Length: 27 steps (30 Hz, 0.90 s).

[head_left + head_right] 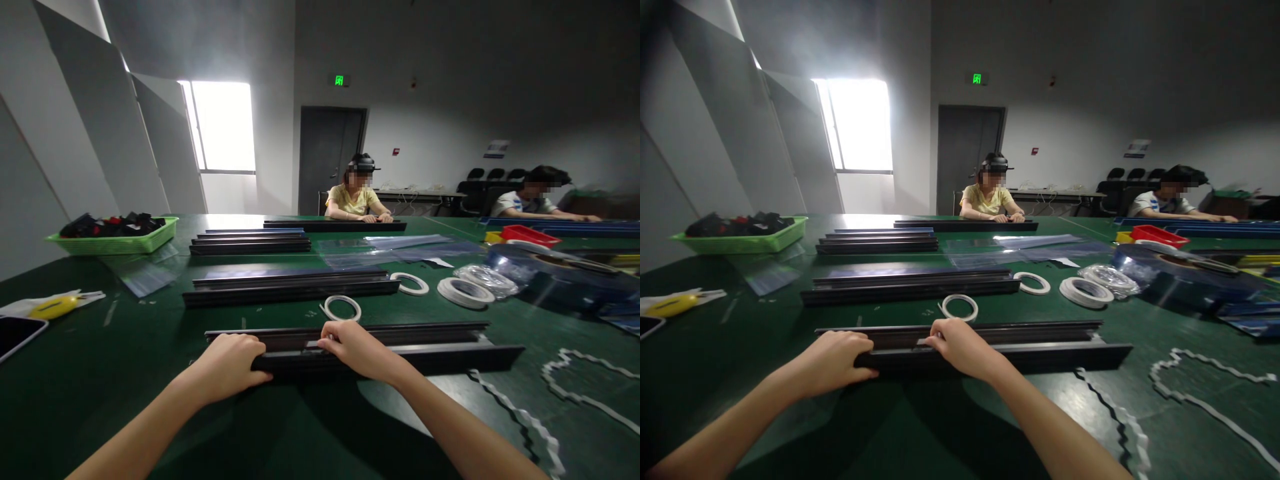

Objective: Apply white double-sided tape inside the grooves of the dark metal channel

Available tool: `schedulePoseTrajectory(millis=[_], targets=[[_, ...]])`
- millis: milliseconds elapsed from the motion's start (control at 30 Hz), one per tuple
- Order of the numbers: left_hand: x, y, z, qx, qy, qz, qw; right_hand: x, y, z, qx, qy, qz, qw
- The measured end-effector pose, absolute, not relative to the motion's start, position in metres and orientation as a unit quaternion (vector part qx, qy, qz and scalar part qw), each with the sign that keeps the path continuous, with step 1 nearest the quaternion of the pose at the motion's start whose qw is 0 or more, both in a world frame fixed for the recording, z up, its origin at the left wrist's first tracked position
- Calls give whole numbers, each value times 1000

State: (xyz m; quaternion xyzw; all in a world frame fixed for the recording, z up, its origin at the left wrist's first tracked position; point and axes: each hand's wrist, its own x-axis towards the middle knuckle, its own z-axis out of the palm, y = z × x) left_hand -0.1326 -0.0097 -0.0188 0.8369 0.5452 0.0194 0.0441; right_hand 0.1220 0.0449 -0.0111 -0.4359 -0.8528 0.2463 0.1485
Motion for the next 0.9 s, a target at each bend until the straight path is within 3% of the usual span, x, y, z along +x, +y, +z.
schedulePoseTrajectory(millis=[900], targets=[[-115, -13, -28, 857, 513, 49, 13, 121, 48, -16, -440, -845, 272, 133]])
